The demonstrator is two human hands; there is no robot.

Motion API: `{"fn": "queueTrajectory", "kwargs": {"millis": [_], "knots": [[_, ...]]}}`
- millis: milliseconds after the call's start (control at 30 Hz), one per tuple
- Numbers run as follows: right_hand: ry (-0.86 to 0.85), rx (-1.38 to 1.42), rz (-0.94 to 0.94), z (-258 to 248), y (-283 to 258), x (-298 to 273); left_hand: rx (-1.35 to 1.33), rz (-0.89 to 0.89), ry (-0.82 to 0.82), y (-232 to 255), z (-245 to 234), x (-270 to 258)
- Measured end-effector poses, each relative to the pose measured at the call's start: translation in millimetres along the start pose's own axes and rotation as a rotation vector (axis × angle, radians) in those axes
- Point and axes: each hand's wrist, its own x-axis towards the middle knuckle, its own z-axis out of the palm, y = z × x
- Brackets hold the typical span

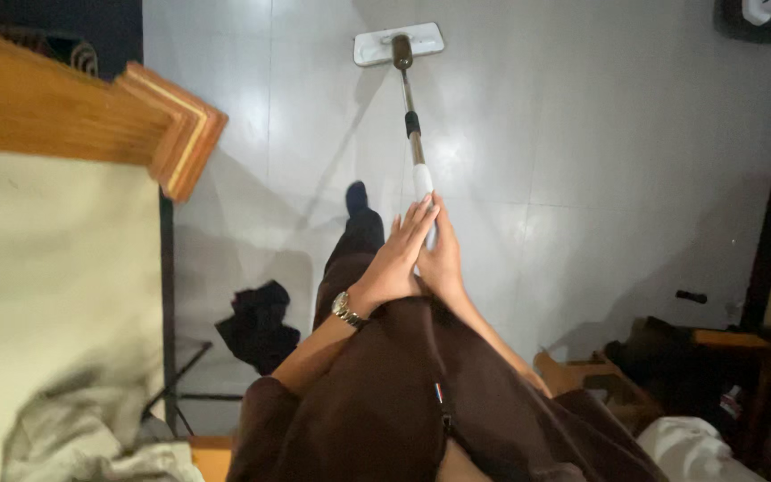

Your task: The person cleans the floor using a flat mop, pushing and pulling it across the tile surface in a hallway and around various items.

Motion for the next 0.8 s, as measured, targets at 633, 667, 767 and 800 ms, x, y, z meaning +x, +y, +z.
{"fn": "queueTrajectory", "kwargs": {"millis": [633,667,767,800], "knots": [[0.068,0.034,0.060,83.1,9.0,253.9,0.145,-0.058,-0.139,-145.9,-127.6,193.8],[0.061,0.011,0.112,80.3,8.0,254.8,0.053,-0.044,-0.123,-146.6,-124.6,193.8],[0.062,-0.060,0.110,69.4,11.6,249.8,-0.167,-0.008,-0.097,-147.8,-109.9,190.3],[0.076,-0.110,0.056,64.9,12.7,246.2,-0.296,0.021,-0.090,-147.1,-104.1,188.8]]}}
